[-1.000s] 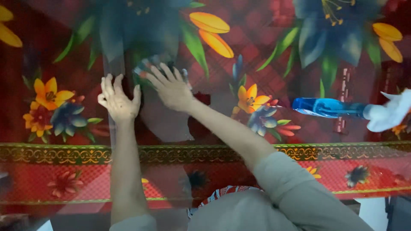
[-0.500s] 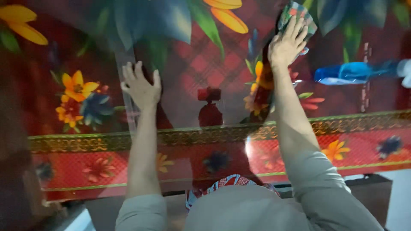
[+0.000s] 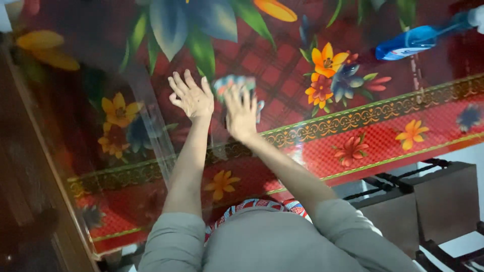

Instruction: The person wipes a large rectangular table covered with a red floral-patterned plastic tablecloth using a small cloth. They move the cloth back and forth across the surface, covering different areas systematically.

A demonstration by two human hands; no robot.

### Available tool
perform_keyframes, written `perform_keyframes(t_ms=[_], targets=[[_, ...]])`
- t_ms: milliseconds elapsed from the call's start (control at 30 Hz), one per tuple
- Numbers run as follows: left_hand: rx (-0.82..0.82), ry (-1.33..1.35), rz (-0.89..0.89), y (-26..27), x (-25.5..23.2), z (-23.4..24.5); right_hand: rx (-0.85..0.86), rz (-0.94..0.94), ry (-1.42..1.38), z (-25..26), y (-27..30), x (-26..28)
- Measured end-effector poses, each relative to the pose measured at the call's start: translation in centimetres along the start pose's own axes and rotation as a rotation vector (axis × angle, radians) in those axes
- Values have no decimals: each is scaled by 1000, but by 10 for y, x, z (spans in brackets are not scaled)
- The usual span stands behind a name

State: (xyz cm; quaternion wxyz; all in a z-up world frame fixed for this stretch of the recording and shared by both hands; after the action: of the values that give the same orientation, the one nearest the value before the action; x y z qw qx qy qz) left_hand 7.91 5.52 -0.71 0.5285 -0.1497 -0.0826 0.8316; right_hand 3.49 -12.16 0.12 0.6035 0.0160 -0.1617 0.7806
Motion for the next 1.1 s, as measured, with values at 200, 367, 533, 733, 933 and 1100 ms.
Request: perform_keyframes(t_ms=[200, 367, 533, 733, 933, 1100], targets=[[-11, 24, -43, 4, 0, 14, 32, 207, -78, 4, 16, -114], [46, 13, -26, 2, -1, 2, -53, -325, 150, 39, -8, -318], [12, 8, -54, 0, -5, 7, -155, -626, 501, 14, -40, -229], [-61, -23, -73, 3, -7, 17, -89, -177, 114, -14, -15, -31], [-70, -27, -139, 5, -9, 21, -110, 229, -56, 18, 18, -91], [-96, -46, -171, 7, -7, 17, -194, 104, 69, 97, 33, -276]])
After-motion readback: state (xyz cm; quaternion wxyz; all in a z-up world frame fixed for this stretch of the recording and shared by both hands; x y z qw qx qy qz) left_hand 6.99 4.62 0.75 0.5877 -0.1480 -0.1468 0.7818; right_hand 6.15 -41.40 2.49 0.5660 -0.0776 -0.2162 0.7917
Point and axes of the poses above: each hand's wrist, its own y-axis away from the middle knuckle, its own z-axis out of the back of the hand, x = y × z, the point moved 9 cm from there along -y, towards the middle knuckle
